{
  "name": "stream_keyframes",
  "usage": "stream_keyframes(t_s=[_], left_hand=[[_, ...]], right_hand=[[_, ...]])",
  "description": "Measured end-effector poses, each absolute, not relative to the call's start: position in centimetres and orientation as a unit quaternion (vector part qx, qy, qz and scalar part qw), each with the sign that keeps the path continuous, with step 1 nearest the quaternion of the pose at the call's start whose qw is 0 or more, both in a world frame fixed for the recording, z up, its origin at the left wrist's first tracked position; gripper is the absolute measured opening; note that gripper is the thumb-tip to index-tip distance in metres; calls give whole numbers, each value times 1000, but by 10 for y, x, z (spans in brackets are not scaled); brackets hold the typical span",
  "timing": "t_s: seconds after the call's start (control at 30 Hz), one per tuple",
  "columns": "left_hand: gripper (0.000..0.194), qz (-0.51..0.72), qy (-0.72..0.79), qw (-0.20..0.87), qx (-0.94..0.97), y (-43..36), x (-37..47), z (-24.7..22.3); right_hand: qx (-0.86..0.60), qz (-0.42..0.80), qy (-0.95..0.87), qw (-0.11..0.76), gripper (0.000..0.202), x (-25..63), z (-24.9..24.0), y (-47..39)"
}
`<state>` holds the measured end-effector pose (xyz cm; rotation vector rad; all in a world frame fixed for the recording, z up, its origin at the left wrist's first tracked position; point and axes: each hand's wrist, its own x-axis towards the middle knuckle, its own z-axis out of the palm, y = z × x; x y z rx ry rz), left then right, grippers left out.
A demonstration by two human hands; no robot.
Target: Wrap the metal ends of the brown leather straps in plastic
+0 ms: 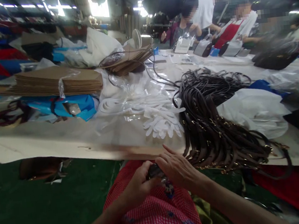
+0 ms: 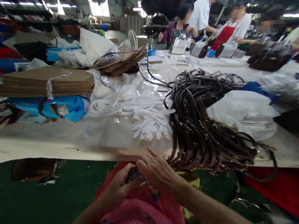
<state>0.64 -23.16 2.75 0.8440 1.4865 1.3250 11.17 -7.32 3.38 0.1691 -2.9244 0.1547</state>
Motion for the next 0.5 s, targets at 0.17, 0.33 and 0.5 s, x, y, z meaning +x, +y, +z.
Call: stream_keyframes(t_s=[0.17,0.33,0.5], left_hand=[[42,580,529,549,285,-233,1,23],[45,583,496,576,287,-233,-6,15],[44,578,406,671,226,-238,-13,15]], right_hand=[[77,17,-991,107,15,107,37,-73],[86,-12,-992,96,17,100,31,-76],[119,-23,-990,74,17,92,32,-79]])
